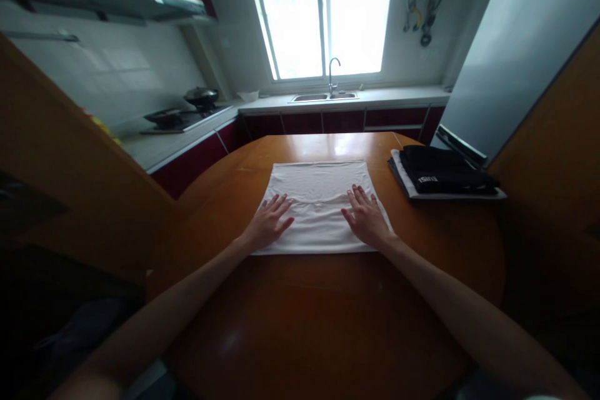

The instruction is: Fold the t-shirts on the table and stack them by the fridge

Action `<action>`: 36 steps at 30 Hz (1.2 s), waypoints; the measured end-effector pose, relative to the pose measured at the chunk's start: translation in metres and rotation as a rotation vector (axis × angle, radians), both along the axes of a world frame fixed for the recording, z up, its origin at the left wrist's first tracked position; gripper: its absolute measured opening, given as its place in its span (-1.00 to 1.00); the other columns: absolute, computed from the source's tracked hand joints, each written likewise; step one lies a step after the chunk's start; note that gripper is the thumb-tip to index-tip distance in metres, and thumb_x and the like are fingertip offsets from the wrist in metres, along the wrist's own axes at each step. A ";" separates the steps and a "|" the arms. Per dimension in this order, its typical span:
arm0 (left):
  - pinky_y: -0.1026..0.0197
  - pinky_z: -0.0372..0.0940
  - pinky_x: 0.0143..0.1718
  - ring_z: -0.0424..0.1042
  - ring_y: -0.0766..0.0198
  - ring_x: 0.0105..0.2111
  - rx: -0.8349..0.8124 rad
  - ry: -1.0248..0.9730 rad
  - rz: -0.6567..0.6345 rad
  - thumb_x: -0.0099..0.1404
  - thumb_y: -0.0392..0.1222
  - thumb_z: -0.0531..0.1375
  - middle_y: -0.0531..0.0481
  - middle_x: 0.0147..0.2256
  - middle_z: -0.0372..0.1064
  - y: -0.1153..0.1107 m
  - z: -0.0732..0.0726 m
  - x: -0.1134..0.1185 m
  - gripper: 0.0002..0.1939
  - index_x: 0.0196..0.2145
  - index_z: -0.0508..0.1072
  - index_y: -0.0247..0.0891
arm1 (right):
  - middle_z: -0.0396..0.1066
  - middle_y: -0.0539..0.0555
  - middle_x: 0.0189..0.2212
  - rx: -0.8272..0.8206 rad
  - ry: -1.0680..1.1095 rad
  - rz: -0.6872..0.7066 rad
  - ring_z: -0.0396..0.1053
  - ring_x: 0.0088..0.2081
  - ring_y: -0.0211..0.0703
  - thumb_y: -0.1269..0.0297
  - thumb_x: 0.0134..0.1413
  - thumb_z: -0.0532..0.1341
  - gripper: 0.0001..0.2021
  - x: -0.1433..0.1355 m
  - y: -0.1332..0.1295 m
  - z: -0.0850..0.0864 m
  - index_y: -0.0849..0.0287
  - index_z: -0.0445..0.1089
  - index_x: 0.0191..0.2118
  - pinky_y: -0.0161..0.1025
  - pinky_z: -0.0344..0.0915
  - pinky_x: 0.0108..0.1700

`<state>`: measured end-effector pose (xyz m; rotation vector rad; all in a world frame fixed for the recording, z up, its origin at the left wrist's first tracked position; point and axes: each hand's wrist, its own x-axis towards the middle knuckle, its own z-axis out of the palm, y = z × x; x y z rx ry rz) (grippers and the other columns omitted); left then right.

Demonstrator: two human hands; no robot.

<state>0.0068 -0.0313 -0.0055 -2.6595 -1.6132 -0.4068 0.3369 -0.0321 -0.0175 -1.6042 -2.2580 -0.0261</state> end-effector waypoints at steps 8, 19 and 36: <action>-0.27 -0.13 0.38 -0.16 -0.10 0.44 -0.052 -0.058 -0.113 0.48 0.18 -0.02 -0.16 0.43 -0.08 -0.006 -0.002 0.008 -0.36 0.39 0.16 -0.13 | -0.19 0.29 0.46 -0.073 0.010 0.088 -0.25 0.48 0.07 0.07 0.41 -0.07 -0.37 -0.015 -0.010 0.002 0.29 0.00 0.44 0.19 -0.18 0.41; -0.15 -0.24 0.43 -0.25 0.01 0.45 -0.125 0.036 -0.402 0.49 0.16 0.01 0.00 0.45 -0.19 -0.027 0.013 0.023 -0.34 0.44 0.00 0.02 | -0.23 0.19 0.47 -0.166 -0.020 0.407 -0.30 0.48 0.03 -0.07 0.40 -0.05 -0.33 -0.029 -0.026 0.003 0.14 -0.07 0.47 0.20 -0.25 0.43; -0.15 -0.32 0.44 -0.29 0.03 0.46 -0.220 0.060 -0.449 0.47 0.25 -0.02 0.09 0.45 -0.24 -0.034 0.011 0.026 -0.30 0.45 -0.09 0.11 | -0.20 0.22 0.46 -0.223 -0.046 0.504 -0.26 0.47 0.03 -0.09 0.39 0.00 -0.33 -0.028 -0.030 0.003 0.13 -0.03 0.46 0.17 -0.28 0.44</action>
